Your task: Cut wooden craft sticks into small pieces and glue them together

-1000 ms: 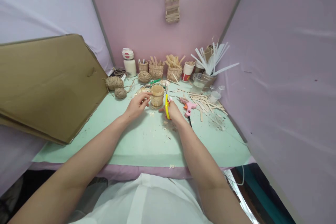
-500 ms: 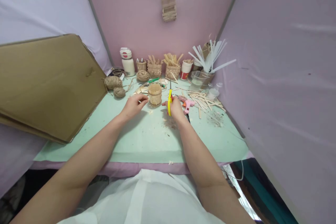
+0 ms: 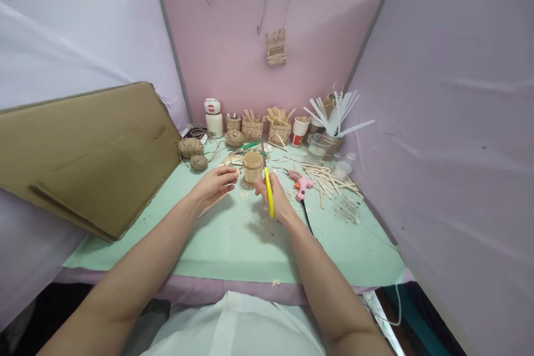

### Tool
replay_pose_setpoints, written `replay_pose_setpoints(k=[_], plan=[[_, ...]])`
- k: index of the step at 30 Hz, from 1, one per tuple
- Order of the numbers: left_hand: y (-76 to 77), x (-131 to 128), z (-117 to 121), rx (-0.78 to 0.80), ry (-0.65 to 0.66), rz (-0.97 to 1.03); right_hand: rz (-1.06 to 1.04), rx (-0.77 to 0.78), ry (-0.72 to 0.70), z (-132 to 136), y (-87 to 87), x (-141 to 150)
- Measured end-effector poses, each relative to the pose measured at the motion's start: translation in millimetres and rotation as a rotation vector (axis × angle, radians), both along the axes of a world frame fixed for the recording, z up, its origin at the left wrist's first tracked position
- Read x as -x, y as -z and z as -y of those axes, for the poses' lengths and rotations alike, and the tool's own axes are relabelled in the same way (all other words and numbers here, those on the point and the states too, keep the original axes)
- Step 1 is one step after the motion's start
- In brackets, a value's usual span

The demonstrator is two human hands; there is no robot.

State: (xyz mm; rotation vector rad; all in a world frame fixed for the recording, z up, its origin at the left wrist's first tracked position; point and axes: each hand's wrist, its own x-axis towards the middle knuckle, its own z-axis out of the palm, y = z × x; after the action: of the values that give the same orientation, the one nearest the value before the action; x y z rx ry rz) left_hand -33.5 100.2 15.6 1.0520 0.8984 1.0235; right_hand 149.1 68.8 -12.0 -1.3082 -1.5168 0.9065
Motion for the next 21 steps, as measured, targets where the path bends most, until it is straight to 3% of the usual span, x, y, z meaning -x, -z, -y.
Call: replay_pose_setpoints(k=[11,21], plan=[[7.6,-5,-3,-0.066,0.004,0.126,0.295,-0.062,-0.047,16,2.2,9],[9.9,-7,-3,-0.148,-0.06,0.011,0.352,-0.055,-0.055,17,12.4,5]])
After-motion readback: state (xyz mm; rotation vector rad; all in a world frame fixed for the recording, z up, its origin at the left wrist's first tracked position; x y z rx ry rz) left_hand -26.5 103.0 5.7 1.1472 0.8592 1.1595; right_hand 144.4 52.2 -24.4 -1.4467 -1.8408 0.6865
